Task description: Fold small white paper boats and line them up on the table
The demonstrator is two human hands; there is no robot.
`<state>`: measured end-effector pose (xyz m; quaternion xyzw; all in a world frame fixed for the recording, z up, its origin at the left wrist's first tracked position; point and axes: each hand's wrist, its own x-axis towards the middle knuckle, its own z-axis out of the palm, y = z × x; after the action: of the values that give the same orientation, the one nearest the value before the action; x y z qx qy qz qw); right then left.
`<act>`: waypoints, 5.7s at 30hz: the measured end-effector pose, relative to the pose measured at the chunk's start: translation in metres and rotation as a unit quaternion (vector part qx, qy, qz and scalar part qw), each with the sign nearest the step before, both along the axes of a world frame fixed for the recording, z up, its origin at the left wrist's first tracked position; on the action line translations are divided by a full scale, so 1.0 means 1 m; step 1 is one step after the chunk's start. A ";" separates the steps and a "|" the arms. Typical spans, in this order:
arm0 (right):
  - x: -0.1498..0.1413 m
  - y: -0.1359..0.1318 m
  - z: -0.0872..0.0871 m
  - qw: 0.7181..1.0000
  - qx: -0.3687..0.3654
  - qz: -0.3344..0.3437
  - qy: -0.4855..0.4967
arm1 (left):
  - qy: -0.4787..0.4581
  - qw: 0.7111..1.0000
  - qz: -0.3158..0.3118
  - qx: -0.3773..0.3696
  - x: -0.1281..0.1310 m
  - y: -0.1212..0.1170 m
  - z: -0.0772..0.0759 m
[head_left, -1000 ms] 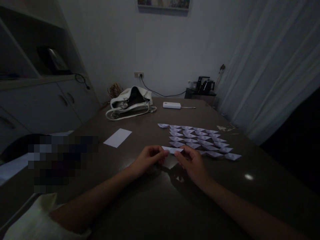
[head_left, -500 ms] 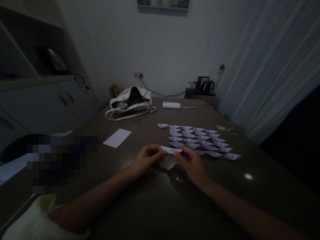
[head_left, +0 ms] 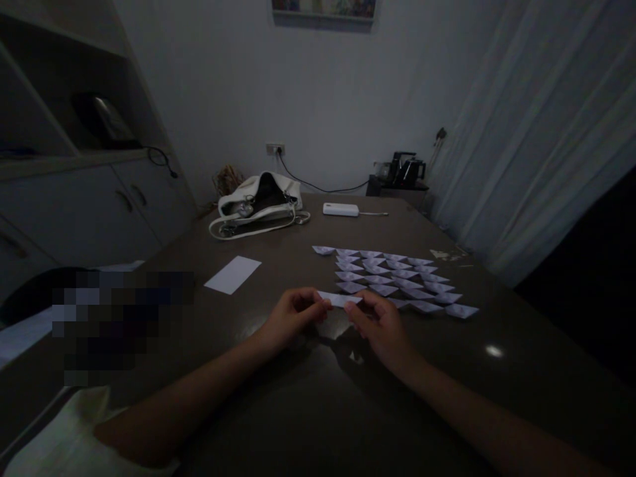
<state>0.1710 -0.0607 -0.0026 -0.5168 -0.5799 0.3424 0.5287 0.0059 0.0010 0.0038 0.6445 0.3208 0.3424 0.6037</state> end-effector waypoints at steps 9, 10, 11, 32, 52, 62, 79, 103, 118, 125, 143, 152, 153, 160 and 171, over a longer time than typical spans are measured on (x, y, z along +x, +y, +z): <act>0.000 -0.001 -0.001 1.000 -0.002 0.012 -0.020 | 0.013 1.000 -0.021 -0.008 0.000 0.003 -0.004; 0.000 -0.001 -0.001 1.000 -0.001 0.012 -0.018 | 0.009 1.000 -0.020 -0.010 0.000 0.003 -0.004; 0.000 -0.001 -0.001 1.000 0.000 0.012 -0.016 | 0.007 1.000 -0.020 -0.011 -0.001 0.003 -0.005; 0.000 -0.002 0.000 0.998 -0.012 0.038 -0.057 | 0.022 0.997 -0.072 -0.004 -0.002 -0.001 -0.004; -0.001 0.000 -0.008 0.997 -0.037 0.073 0.005 | -0.002 0.998 -0.062 0.015 -0.002 -0.001 0.000; 0.002 0.004 -0.008 0.998 -0.030 0.041 0.033 | 0.024 0.996 -0.083 0.009 -0.002 -0.001 -0.004; 0.002 0.000 0.001 1.000 -0.017 0.017 -0.010 | 0.002 0.997 -0.070 0.006 -0.003 0.004 -0.006; -0.001 0.000 -0.007 0.997 -0.028 0.063 -0.045 | 0.003 0.997 -0.075 0.017 -0.002 -0.001 -0.002; -0.004 -0.006 0.000 0.993 -0.045 0.108 -0.015 | -0.016 0.997 -0.074 0.024 -0.003 0.001 -0.002; -0.003 -0.005 0.003 0.996 -0.035 0.081 -0.001 | 0.013 0.994 -0.103 0.018 -0.003 -0.001 -0.001; -0.001 -0.006 0.002 0.998 -0.035 0.051 -0.009 | 0.034 0.992 -0.124 0.003 -0.005 -0.004 -0.001; 0.001 -0.002 -0.001 1.000 -0.010 0.009 0.025 | 0.026 0.994 -0.103 0.018 -0.007 -0.001 -0.002; 0.000 -0.001 -0.002 0.999 -0.019 0.024 0.031 | 0.024 0.994 -0.103 0.020 -0.007 -0.001 -0.002; -0.002 -0.002 -0.005 0.992 -0.026 0.118 0.022 | 0.011 0.991 -0.130 0.033 -0.007 0.001 -0.003; -0.003 -0.005 -0.003 0.996 -0.013 0.092 -0.008 | 0.012 0.989 -0.146 0.025 -0.004 -0.004 0.000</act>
<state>0.1683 -0.0658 -0.0051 -0.4710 -0.6244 0.3931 0.4834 0.0023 -0.0031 0.0039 0.7034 0.2218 0.2514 0.6267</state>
